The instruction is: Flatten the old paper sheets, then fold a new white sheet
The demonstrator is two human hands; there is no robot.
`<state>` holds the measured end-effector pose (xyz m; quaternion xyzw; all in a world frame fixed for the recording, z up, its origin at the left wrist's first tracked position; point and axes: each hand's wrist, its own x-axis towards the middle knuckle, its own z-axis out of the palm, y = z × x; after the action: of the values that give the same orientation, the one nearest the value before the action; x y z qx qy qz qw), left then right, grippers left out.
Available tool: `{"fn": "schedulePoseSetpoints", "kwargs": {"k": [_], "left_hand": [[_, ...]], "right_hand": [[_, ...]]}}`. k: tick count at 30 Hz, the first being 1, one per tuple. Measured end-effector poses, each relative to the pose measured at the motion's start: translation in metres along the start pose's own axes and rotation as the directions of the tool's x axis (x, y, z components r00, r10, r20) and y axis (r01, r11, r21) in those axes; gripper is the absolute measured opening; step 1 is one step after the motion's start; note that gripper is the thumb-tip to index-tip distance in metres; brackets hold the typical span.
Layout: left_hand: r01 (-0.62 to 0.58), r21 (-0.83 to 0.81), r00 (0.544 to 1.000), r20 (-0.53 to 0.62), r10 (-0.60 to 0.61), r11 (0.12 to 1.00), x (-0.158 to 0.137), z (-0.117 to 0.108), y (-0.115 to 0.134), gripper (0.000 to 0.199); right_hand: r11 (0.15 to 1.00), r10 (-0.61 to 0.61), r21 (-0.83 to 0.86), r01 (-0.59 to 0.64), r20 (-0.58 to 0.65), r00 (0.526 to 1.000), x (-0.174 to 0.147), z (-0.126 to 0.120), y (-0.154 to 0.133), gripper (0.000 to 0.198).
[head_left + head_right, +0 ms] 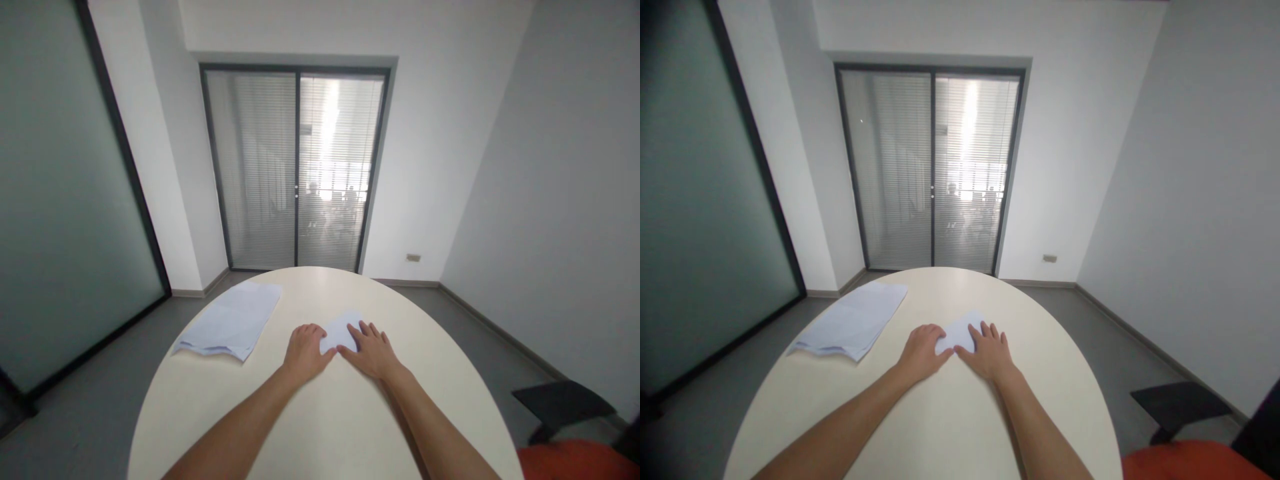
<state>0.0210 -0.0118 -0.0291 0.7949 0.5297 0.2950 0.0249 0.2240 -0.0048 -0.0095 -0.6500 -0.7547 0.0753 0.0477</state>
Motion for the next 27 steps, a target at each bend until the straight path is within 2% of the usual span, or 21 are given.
{"fn": "schedulePoseSetpoints", "kwargs": {"k": [11, 19, 27], "left_hand": [[0.048, -0.016, 0.998, 0.029, -0.048, 0.999, 0.000, -0.005, 0.003, 0.020], [0.051, -0.004, 0.996, 0.069, -0.050, 0.999, 0.000, -0.007, 0.002, 0.026], [-0.022, -0.054, 0.996, 0.082, 0.026, 0.998, 0.004, -0.008, -0.011, 0.023]], "right_hand": [[1.000, 0.008, 0.010, -0.008, 0.000, 1.000, -0.001, 0.000, -0.002, 0.089], [1.000, 0.014, 0.010, -0.014, 0.002, 1.000, -0.001, 0.000, -0.002, 0.089], [1.000, 0.010, 0.026, -0.010, -0.004, 1.000, 0.000, 0.001, 0.000, 0.090]]}}
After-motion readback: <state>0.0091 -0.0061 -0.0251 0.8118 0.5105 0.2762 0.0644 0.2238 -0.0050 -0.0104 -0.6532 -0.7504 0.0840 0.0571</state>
